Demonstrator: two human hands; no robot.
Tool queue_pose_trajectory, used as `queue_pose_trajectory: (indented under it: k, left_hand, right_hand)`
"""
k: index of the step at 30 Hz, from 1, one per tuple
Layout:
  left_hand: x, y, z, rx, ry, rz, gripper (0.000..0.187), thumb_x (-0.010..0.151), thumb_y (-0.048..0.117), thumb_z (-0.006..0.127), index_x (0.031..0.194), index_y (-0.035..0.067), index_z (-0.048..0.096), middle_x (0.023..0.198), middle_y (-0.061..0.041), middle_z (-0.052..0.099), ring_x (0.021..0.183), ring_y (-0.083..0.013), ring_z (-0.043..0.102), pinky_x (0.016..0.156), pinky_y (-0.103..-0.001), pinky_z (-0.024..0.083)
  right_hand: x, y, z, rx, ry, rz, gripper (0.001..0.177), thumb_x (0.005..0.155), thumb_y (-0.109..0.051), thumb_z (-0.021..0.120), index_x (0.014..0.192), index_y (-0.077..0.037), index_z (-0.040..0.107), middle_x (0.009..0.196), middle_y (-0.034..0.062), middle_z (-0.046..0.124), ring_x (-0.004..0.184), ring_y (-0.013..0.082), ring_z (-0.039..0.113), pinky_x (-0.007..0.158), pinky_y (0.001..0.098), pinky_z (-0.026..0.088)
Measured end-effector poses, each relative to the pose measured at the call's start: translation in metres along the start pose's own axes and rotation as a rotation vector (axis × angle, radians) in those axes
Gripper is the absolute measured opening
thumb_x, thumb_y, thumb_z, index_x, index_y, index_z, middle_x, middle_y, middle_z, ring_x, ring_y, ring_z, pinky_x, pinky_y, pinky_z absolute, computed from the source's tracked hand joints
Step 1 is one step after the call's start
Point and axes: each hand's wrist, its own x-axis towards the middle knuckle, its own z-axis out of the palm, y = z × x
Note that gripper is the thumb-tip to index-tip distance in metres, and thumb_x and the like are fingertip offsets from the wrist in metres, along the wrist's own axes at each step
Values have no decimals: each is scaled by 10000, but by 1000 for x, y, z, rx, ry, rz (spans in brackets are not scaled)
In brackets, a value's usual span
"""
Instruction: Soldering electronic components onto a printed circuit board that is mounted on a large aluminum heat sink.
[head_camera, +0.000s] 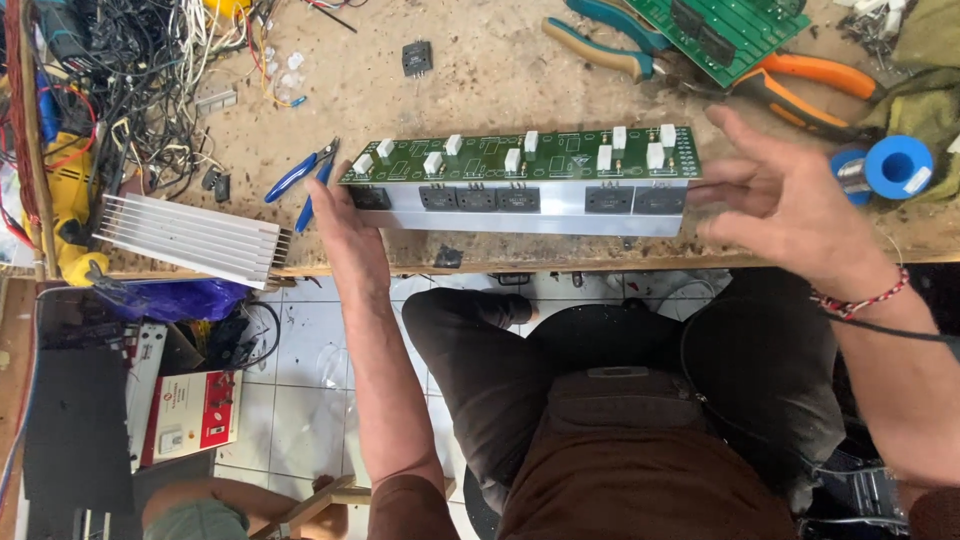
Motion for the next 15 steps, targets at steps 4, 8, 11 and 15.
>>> queue_pose_trajectory:
  k: [4, 8, 11, 15]
  left_hand:
    - [6, -2, -5, -26, -19, -12, 933, 830, 726, 446, 1475, 54, 508, 1592, -214, 454, 1467, -270, 473, 1162, -359, 430]
    - [25, -15, -14, -29, -19, -76, 985, 780, 787, 418, 1504, 124, 506, 1696, -197, 271, 1590, -265, 196, 1195, -531, 138]
    - [18, 2, -7, 5, -7, -128, 1005, 768, 788, 336, 1533, 147, 457, 1728, -158, 230, 1610, -252, 148, 1169, -645, -35]
    - [8, 11, -1, -15, -88, -55, 1060, 785, 785, 391, 1541, 41, 396, 1705, -210, 240, 1590, -343, 172, 1184, -668, 17]
  right_hand:
    - [0, -4, -3, -55, -23, -66, 943, 717, 115, 695, 1586, 46, 336, 1300, 325, 606, 1106, 376, 655, 1062, 446, 545]
    - [-1, -3, -4, -246, -37, -95, 951, 730, 16, 730, 1597, -8, 342, 1278, 299, 618, 1147, 387, 647, 1108, 490, 519]
    - [1, 22, -4, -287, 1, -158, 979, 705, 28, 766, 1612, 29, 396, 1204, 283, 646, 1071, 328, 654, 1074, 421, 508]
    - [-1, 22, 12, -385, 108, -198, 928, 797, 46, 765, 1658, 67, 421, 1224, 284, 646, 1143, 329, 628, 948, 376, 482]
